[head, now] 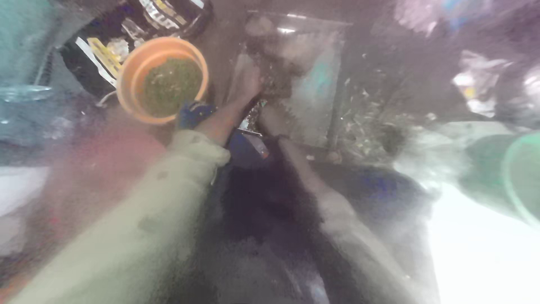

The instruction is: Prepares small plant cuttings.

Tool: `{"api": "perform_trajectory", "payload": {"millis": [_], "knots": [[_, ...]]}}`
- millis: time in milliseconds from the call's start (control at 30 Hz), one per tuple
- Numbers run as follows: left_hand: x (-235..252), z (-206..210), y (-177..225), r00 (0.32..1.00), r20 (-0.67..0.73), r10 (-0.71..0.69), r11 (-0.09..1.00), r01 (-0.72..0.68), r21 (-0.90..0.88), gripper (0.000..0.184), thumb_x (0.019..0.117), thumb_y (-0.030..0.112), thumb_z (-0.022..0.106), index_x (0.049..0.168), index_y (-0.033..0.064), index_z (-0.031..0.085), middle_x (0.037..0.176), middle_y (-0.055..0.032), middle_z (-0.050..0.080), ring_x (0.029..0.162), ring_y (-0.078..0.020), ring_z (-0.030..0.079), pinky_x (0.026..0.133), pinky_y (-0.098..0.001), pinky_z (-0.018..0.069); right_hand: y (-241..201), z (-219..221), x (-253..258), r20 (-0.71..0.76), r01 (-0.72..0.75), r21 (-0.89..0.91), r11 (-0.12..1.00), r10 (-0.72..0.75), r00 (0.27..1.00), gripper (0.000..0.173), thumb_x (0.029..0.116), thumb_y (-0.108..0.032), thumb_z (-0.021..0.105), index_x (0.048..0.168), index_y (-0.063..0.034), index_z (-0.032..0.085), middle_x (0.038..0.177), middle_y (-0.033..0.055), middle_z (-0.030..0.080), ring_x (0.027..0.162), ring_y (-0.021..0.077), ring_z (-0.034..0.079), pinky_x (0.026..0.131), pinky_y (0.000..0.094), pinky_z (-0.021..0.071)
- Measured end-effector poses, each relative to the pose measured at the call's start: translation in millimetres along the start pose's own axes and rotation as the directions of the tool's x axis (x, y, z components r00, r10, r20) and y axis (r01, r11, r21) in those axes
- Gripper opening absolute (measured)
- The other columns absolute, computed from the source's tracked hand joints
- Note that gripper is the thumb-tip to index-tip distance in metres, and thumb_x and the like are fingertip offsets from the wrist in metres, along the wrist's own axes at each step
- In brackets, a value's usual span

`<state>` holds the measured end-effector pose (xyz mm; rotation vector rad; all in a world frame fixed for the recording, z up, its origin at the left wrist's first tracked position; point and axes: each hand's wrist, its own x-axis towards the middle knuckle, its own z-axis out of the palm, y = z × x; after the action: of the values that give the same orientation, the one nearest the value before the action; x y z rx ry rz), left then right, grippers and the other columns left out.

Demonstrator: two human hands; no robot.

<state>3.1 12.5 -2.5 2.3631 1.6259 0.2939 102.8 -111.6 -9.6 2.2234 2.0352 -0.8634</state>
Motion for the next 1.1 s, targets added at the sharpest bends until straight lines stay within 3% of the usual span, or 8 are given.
{"api": "perform_trajectory", "payload": {"millis": [267, 333, 400, 467, 600, 900, 1000, 1100], "knots": [[0.0, 0.1, -2.5, 0.999, -0.047, 0.008, 0.998, -0.005, 0.061, 0.017, 0.0928, 0.022, 0.064, 0.096, 0.0108, 0.075, 0.105, -0.0111, 0.076, 0.108, -0.0324, 0.07, 0.101, -0.0595, 0.0504, -2.6, -10.3, -5.7, -0.12, 0.027, 0.123, 0.992, -0.012, 0.993, 0.043, 0.1003, -0.031, 0.059, 0.124, 0.0051, 0.065, 0.125, 0.0269, 0.067, 0.118, 0.0424, 0.065, 0.097, 0.0627, 0.0533], [-3.8, -8.1, 6.3, 1.0, -0.023, -0.01, 0.999, 0.011, 0.035, 0.025, 0.0971, 0.025, 0.062, 0.106, 0.0063, 0.076, 0.115, -0.0163, 0.074, 0.117, -0.0361, 0.067, 0.106, -0.0603, 0.0484, -30.5, -64.0, -59.4, 0.09, -0.115, 0.154, 0.981, 0.102, 0.991, 0.044, 0.1063, -0.025, 0.054, 0.141, 0.0031, 0.054, 0.141, 0.0254, 0.06, 0.131, 0.0412, 0.059, 0.106, 0.0603, 0.0495], [-9.4, -12.1, 9.4, 0.999, -0.015, -0.033, 0.999, 0.034, 0.035, 0.025, 0.0978, 0.026, 0.061, 0.107, 0.0076, 0.075, 0.114, -0.0156, 0.074, 0.116, -0.0353, 0.068, 0.104, -0.0598, 0.0497, -41.2, -71.4, -80.2, 0.038, -0.136, 0.167, 0.977, 0.131, 0.991, 0.038, 0.1053, -0.018, 0.055, 0.135, 0.0046, 0.057, 0.133, 0.0274, 0.063, 0.123, 0.0441, 0.063, 0.098, 0.0623, 0.0531], [-9.8, -6.6, 3.4, 0.998, -0.057, -0.034, 0.999, 0.036, 0.037, 0.018, 0.0935, 0.025, 0.064, 0.1, 0.0122, 0.075, 0.108, -0.01, 0.075, 0.11, -0.031, 0.07, 0.101, -0.0576, 0.053, -17.6, -23.4, -43.1, -0.217, -0.032, 0.098, 0.995, 0.053, 0.975, 0.032, 0.0988, -0.019, 0.06, 0.119, 0.004, 0.067, 0.116, 0.0272, 0.07, 0.104, 0.0453, 0.07, 0.082, 0.0648, 0.0573], [-9.5, 4.0, -0.5, 0.999, -0.036, -0.038, 0.999, 0.038, 0.003, 0.024, 0.0968, 0.025, 0.062, 0.107, 0.0085, 0.075, 0.116, -0.0137, 0.074, 0.119, -0.0336, 0.066, 0.11, -0.059, 0.0451, 7.4, -9.8, -20.0, -0.016, -0.071, -0.024, 0.997, 0.07, 0.997, 0.037, 0.1001, -0.022, 0.061, 0.129, 0.0012, 0.063, 0.133, 0.0258, 0.062, 0.113, 0.0447, 0.066, 0.086, 0.0652, 0.0569], [-12.2, -5.7, 3.9, 0.997, -0.065, -0.048, 0.998, 0.045, -0.053, 0.018, 0.0931, 0.021, 0.066, 0.1, 0.0074, 0.075, 0.106, -0.0133, 0.075, 0.108, -0.0325, 0.07, 0.105, -0.0574, 0.0491, 25.1, -9.1, -30.9, -0.038, 0.0, -0.136, 0.991, -0.005, 0.999, 0.028, 0.0995, -0.03, 0.061, 0.111, -0.0067, 0.072, 0.111, 0.0222, 0.071, 0.103, 0.0417, 0.07, 0.083, 0.063, 0.0573], [-11.4, -1.3, 3.6, 0.998, -0.039, -0.057, 0.993, 0.053, -0.107, 0.018, 0.0941, 0.016, 0.065, 0.106, 0.0057, 0.074, 0.112, -0.0158, 0.074, 0.114, -0.0344, 0.068, 0.106, -0.0571, 0.0499, 40.0, -0.1, -27.3, 0.002, -0.077, 0.074, 0.994, 0.078, 0.997, 0.037, 0.1034, -0.032, 0.056, 0.133, -0.0114, 0.066, 0.128, 0.022, 0.067, 0.117, 0.0401, 0.066, 0.095, 0.061, 0.0552], [-11.9, -0.9, 2.7, 0.998, -0.029, -0.054, 0.991, 0.05, -0.124, 0.02, 0.0954, 0.016, 0.064, 0.107, 0.0046, 0.075, 0.115, -0.0172, 0.073, 0.116, -0.0356, 0.067, 0.107, -0.0567, 0.0491, 53.4, 10.4, -34.7, -0.009, -0.201, 0.344, 0.917, 0.218, 0.976, 0.051, 0.1036, -0.045, 0.055, 0.13, -0.0017, 0.06, 0.116, 0.0242, 0.068, 0.105, 0.0412, 0.069, 0.087, 0.063, 0.0563]]}}
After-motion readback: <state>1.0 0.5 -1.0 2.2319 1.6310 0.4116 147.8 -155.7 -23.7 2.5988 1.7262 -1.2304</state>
